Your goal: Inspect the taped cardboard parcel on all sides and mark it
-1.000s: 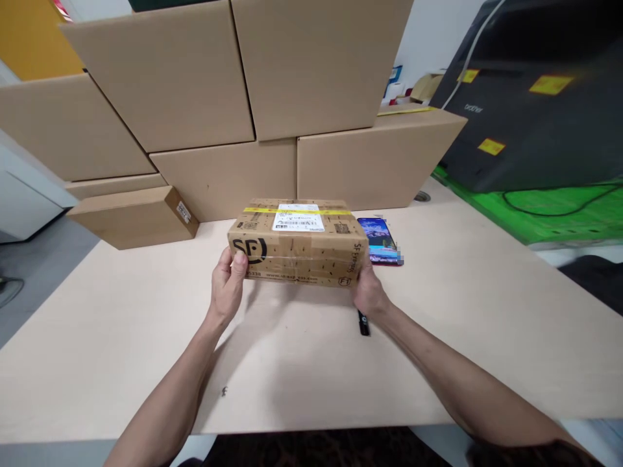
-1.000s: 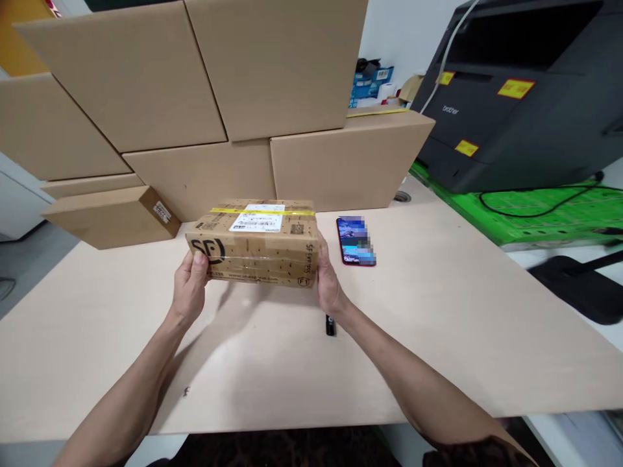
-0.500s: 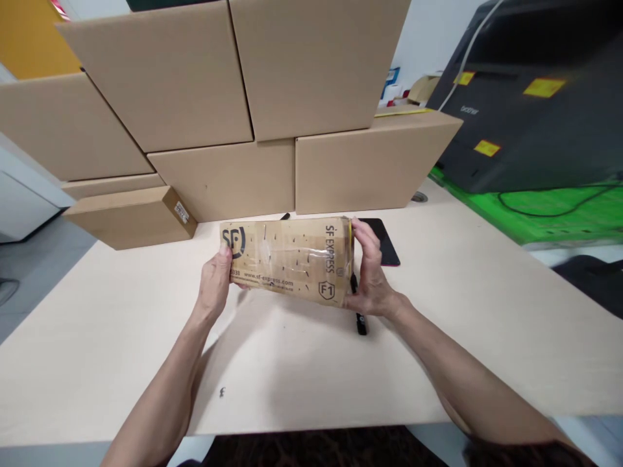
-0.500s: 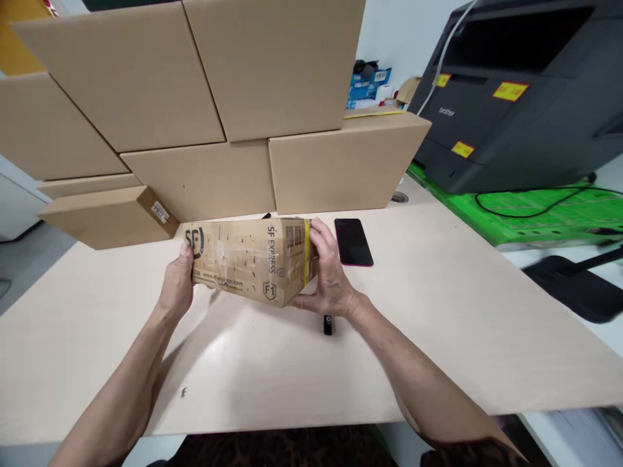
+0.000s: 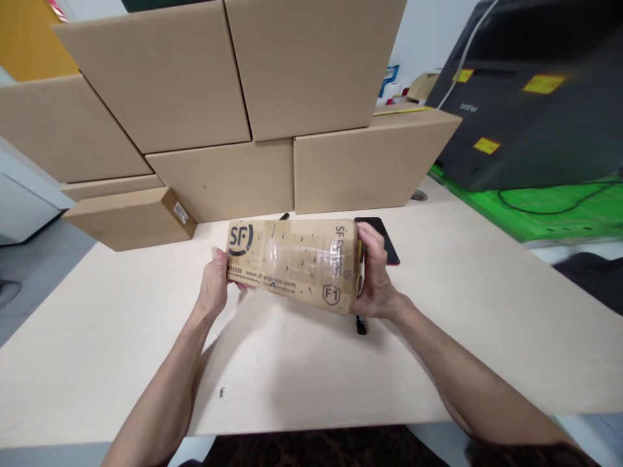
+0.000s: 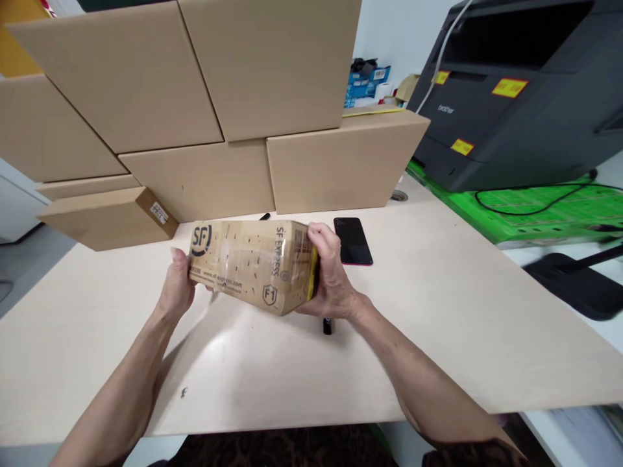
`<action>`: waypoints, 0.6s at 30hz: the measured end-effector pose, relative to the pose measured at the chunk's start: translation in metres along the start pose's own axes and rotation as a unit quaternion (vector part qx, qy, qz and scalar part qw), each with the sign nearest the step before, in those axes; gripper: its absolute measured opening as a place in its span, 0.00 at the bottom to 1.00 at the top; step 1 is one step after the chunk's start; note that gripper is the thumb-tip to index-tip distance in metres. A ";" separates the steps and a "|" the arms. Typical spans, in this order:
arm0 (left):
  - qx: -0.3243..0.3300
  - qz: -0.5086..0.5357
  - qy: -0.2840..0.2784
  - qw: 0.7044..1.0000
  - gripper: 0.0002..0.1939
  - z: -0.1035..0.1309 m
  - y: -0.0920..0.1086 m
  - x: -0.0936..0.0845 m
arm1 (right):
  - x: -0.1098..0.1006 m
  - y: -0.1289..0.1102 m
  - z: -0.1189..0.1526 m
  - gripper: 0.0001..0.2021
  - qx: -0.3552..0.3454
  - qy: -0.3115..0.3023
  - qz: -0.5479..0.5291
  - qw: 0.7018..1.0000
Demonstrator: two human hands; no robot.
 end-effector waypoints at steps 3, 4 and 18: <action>0.062 0.064 0.014 0.996 0.51 0.001 0.007 0.004 | 0.000 0.018 0.003 0.67 0.138 -0.004 -0.060 0.989; 0.080 0.084 0.007 0.993 0.50 0.002 0.009 0.008 | 0.002 0.024 0.006 0.66 0.194 -0.008 -0.094 0.976; -0.019 0.212 -0.040 0.976 0.45 0.010 -0.020 0.040 | 0.042 0.029 0.024 0.63 0.371 -0.100 -0.369 0.846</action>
Point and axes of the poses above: each hand's wrist, its own z-axis away from the middle knuckle, its own x-axis out of the palm, y = z × x, the point moved 9 cm from there along -z, towards the middle knuckle, and after that the axes turned 15 degrees about z, right-handed, at the moved point
